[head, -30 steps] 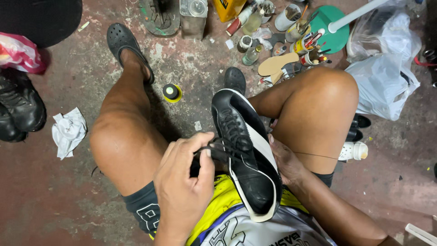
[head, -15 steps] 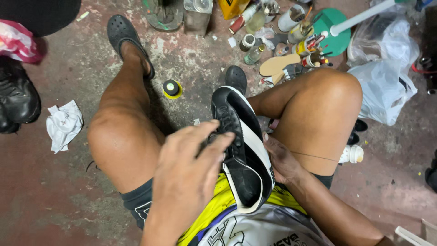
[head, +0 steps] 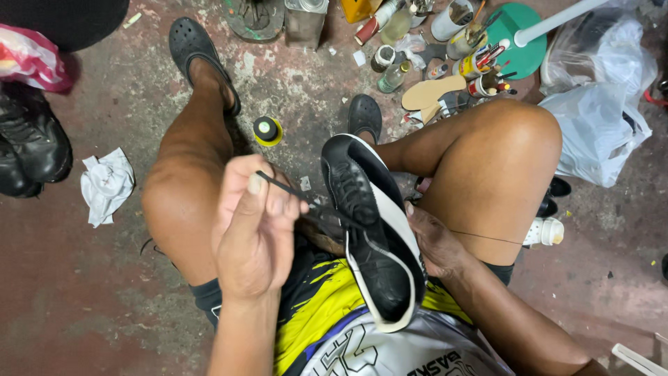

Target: The person is sewing the sole of a black and white shoe by hand using a needle and thread, pulling the thread through several points along the seam.

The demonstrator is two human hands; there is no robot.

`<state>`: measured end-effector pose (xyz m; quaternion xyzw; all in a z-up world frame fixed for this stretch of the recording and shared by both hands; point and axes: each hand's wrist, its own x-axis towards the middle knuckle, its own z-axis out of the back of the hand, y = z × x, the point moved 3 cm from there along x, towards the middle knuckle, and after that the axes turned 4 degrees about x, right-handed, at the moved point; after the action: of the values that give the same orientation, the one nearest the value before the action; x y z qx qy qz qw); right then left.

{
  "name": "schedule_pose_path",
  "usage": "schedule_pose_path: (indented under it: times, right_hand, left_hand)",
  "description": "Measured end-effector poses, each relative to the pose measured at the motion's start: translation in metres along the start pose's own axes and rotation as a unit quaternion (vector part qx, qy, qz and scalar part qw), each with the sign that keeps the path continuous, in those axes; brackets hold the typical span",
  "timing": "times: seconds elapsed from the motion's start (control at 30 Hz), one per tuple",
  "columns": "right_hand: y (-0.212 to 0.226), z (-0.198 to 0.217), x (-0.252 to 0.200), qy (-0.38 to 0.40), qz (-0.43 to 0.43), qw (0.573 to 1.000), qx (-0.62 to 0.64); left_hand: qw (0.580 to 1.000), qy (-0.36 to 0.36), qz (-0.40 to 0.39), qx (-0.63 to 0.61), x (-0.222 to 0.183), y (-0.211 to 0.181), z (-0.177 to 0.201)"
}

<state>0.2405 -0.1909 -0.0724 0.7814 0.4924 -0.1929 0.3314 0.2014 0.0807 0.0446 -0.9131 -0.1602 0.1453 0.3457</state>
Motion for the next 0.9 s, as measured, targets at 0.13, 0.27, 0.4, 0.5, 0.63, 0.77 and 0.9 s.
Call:
schedule_pose_path:
  times: [0.13, 0.27, 0.4, 0.5, 0.63, 0.77, 0.9]
  right_hand:
    - [0.003, -0.001, 0.005, 0.0, 0.0, 1.0, 0.018]
    - [-0.001, -0.004, 0.002, 0.023, -0.006, 1.0, 0.017]
    - [0.005, -0.011, 0.004, -0.006, 0.0, 1.0, 0.013]
    - [0.006, -0.017, 0.005, -0.006, 0.003, 1.0, 0.007]
    - [0.004, -0.017, 0.005, -0.002, 0.011, 1.0, -0.023]
    - [0.003, -0.013, 0.009, -0.047, 0.01, 0.999, -0.008]
    - [0.005, -0.01, 0.008, -0.018, 0.042, 0.999, -0.014]
  left_hand:
    - [0.943, 0.048, -0.006, 0.329, 0.0, -0.01, -0.006]
    - [0.747, 0.118, -0.255, 0.603, -0.016, -0.041, -0.024]
    - [0.742, 0.142, -0.264, 0.6, -0.022, -0.049, -0.036]
    - [0.742, 0.166, -0.223, 0.61, -0.026, -0.044, -0.036]
    - [0.7, 0.155, -0.235, 0.656, -0.032, -0.022, -0.034]
    - [0.691, 0.113, -0.252, 0.668, -0.035, -0.011, -0.032]
    - [0.807, 0.085, -0.102, 0.575, -0.039, 0.003, -0.011]
